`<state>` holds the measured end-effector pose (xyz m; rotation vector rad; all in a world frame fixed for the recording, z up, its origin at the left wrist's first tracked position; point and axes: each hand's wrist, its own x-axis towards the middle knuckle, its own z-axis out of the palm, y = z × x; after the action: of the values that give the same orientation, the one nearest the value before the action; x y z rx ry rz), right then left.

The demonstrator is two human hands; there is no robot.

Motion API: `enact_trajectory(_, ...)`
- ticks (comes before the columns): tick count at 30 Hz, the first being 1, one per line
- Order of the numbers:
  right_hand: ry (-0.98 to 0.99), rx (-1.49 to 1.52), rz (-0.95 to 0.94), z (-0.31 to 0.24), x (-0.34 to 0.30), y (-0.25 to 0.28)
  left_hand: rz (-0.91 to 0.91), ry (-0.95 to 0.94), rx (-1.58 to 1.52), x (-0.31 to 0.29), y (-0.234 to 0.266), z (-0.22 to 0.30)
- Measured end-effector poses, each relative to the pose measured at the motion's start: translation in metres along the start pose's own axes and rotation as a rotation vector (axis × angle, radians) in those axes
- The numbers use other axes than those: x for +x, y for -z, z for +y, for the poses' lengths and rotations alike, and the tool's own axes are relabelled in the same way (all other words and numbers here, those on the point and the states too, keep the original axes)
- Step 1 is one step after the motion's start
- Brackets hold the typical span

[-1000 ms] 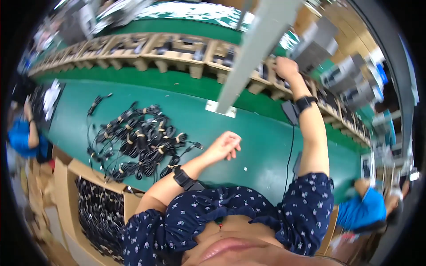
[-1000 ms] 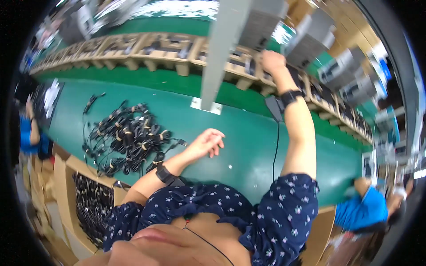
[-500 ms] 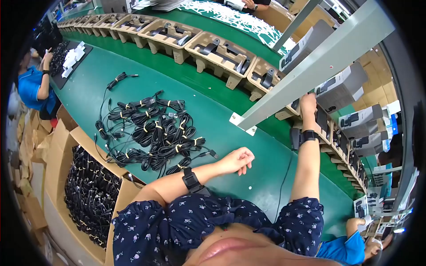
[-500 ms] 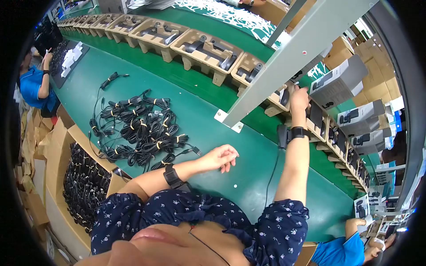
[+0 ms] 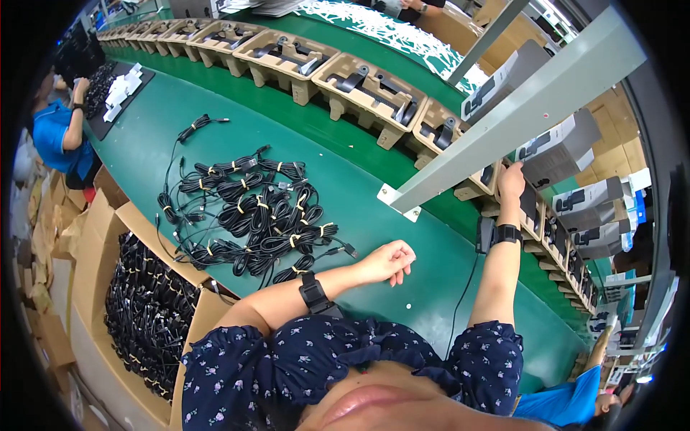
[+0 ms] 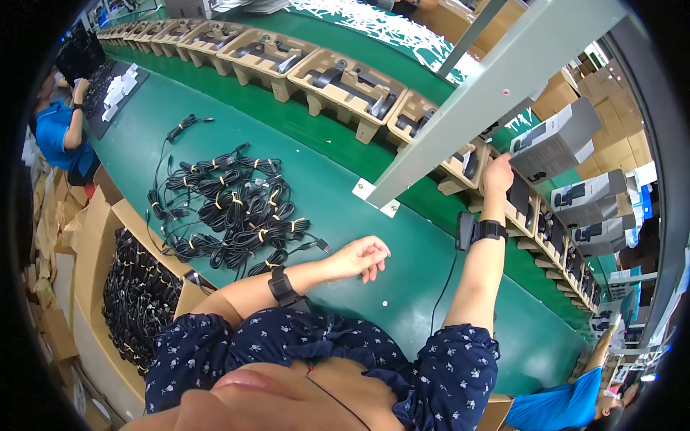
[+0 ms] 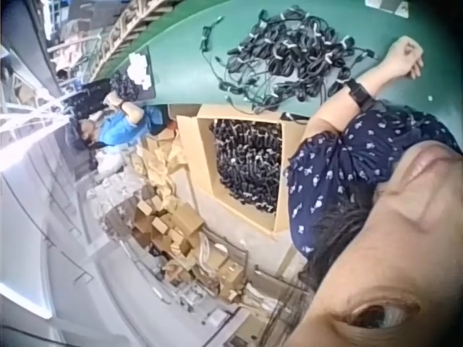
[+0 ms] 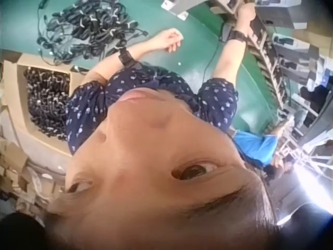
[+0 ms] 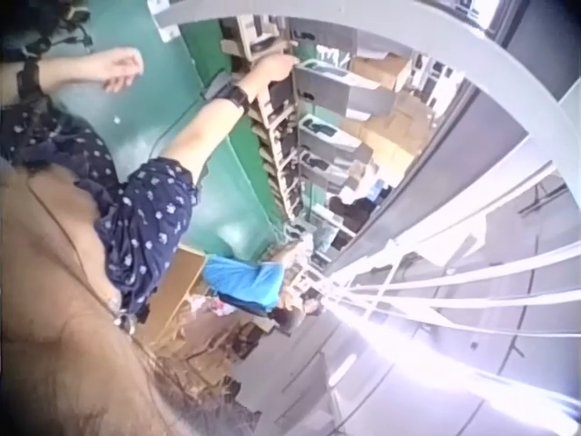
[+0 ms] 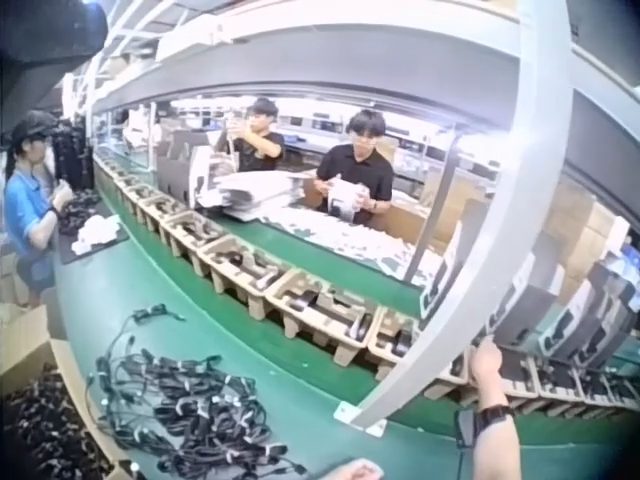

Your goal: The person picks up a cable from a pile, wraps it around a black pad, and places the assembly into a cardboard tray. They repeat this process, handling cables and pads one at a time and placing each finished unit into a separate slot in the tray.

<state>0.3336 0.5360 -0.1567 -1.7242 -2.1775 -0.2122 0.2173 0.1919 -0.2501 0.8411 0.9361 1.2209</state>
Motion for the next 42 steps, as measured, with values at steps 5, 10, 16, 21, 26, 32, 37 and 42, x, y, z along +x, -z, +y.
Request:
enact_trajectory(5,0.285,-0.207,0.04,-0.01,-0.016,0.006,0.033,-0.03,-0.027,-0.006,0.005,-0.002)
enact_trajectory(10,0.132,0.093,0.135,0.019,-0.012,-0.008,0.014,-0.003,-0.002,-0.005,-0.001,-0.005)
enact_trajectory(16,0.406,0.033,0.108,0.049,-0.014,-0.005,-0.088,0.01,-0.052,0.001,0.008,0.001)
enact_trajectory(21,0.396,0.045,0.262,0.062,-0.07,0.049,-0.039,-0.02,0.026,0.002,0.019,0.004)
enact_trajectory(26,0.077,0.109,-0.013,0.161,-0.13,0.114,-0.023,0.003,0.103,0.005,0.007,0.01)
enact_trajectory(32,-0.065,-0.182,-0.506,0.223,-0.219,0.128,-0.036,-0.013,0.089,0.004,0.009,0.005)
enact_trajectory(37,-0.031,-0.219,-0.55,0.212,-0.266,0.105,-0.017,-0.003,0.105,0.001,0.01,0.009)
enact_trajectory(42,0.121,-0.099,-0.645,0.181,-0.28,0.093,-0.033,-0.013,0.061,0.0,0.012,0.004)
